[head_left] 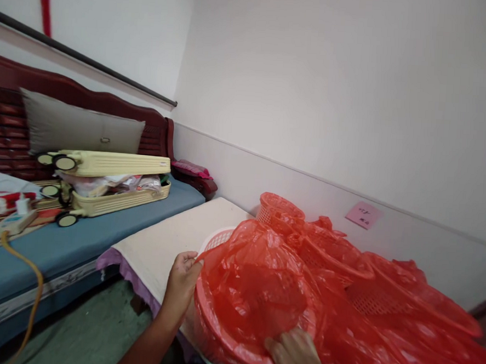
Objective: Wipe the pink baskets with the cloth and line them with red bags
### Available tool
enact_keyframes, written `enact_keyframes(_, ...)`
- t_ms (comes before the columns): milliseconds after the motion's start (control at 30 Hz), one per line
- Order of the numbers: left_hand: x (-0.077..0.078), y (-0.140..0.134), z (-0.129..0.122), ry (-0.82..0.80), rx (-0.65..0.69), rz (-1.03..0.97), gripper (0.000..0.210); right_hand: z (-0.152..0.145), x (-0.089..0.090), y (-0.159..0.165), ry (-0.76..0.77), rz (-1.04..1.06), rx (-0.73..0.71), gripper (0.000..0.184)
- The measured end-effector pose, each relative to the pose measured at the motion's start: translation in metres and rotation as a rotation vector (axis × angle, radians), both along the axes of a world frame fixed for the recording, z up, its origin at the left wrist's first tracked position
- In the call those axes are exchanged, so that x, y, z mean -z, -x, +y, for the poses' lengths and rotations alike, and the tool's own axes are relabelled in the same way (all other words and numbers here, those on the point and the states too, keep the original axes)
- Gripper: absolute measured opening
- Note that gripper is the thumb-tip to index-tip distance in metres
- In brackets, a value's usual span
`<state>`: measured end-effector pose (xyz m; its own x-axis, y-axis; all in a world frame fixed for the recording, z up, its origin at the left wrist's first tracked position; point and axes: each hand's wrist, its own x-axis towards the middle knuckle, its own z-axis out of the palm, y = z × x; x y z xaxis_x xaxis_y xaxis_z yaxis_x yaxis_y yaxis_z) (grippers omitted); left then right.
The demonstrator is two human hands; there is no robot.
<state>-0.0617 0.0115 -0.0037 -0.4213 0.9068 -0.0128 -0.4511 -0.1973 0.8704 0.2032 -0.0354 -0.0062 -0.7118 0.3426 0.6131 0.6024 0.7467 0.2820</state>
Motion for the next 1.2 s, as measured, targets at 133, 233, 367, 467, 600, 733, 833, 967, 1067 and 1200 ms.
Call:
enact_keyframes(133,0.0,-0.003,0.002,-0.017,-0.026,-0.021,0.044,-0.003,-0.004,0.004,0.038,0.03,-0.005,0.011)
enact_keyframes(233,0.001,-0.005,0.002,-0.032,-0.038,-0.03,0.043,-0.005,-0.003,0.004,0.069,0.07,0.012,0.013)
enact_keyframes(367,0.0,-0.008,-0.005,-0.048,-0.027,-0.031,0.043,-0.012,0.0,0.002,0.111,0.111,0.016,0.012)
enact_keyframes(467,-0.004,-0.011,-0.014,-0.059,0.005,-0.027,0.043,-0.019,0.003,-0.003,0.124,0.114,0.002,0.013)
enact_keyframes(600,-0.011,-0.019,-0.025,-0.083,0.021,-0.016,0.045,-0.027,0.007,-0.011,0.12,0.12,0.026,0.017)
enact_keyframes(733,-0.012,-0.024,-0.028,-0.098,0.0,-0.001,0.046,-0.028,0.008,-0.013,0.053,0.114,0.01,0.014)
enact_keyframes(833,-0.01,-0.023,-0.025,-0.11,0.0,0.011,0.046,-0.026,0.006,-0.011,0.028,0.145,0.011,0.012)
enact_keyframes(967,-0.005,-0.015,-0.02,-0.092,0.004,0.023,0.045,-0.019,0.007,-0.004,0.021,0.164,-0.022,0.011)
enact_keyframes(1067,0.0,-0.008,-0.014,-0.077,-0.007,0.027,0.043,-0.012,0.007,0.004,0.012,0.213,-0.037,0.013)
enact_keyframes(1200,0.006,0.0,0.0,-0.049,-0.023,0.027,0.045,-0.001,0.006,0.011,-0.01,0.278,-0.044,0.016)
